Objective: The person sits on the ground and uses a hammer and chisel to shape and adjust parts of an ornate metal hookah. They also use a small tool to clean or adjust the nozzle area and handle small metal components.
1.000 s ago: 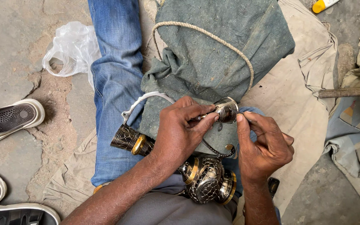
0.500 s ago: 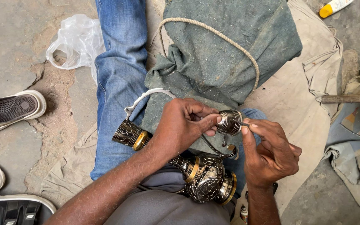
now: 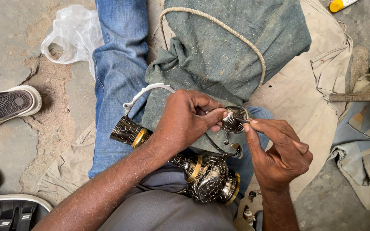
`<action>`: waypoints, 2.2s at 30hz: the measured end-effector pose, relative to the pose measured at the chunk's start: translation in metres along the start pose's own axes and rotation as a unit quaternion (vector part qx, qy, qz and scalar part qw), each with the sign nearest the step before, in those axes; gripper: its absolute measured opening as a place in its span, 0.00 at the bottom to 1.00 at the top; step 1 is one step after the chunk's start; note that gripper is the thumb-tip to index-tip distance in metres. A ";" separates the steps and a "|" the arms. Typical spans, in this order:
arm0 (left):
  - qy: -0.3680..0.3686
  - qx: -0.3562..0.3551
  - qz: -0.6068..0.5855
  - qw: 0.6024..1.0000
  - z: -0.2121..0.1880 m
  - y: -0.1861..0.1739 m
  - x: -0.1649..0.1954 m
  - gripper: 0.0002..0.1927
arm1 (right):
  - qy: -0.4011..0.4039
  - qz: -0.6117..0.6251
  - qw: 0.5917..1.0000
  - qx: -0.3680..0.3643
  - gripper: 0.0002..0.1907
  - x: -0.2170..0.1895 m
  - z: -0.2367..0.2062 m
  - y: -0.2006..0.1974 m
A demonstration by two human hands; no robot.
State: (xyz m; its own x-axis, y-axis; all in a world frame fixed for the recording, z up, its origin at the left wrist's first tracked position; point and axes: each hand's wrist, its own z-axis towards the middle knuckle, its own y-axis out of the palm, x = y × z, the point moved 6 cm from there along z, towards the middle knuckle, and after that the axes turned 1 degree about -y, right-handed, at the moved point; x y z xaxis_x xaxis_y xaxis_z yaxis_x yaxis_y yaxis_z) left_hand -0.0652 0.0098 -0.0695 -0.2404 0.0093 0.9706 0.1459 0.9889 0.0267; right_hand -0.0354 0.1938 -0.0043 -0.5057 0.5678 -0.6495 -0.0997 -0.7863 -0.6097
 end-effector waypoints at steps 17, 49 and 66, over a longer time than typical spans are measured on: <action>0.011 -0.002 -0.009 1.000 0.002 0.000 0.002 0.08 | -0.015 -0.003 1.000 -0.016 0.13 0.006 0.001 -0.002; 0.237 -0.140 0.237 0.932 -0.014 0.142 0.082 0.25 | 0.319 0.056 0.936 0.141 0.26 0.140 -0.113 -0.097; 0.092 -0.146 0.170 0.970 -0.047 0.096 0.055 0.19 | 0.561 0.188 0.773 0.231 0.04 0.143 -0.269 -0.019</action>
State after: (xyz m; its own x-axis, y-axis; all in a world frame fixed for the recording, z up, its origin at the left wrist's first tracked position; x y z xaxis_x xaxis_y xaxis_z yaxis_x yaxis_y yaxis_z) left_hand -0.0194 0.0983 -0.0021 0.0415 0.2749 0.9606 0.4580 0.8492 -0.2628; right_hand 0.1246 0.3553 -0.2077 0.4608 -0.0719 -0.8846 -0.5527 -0.8031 -0.2226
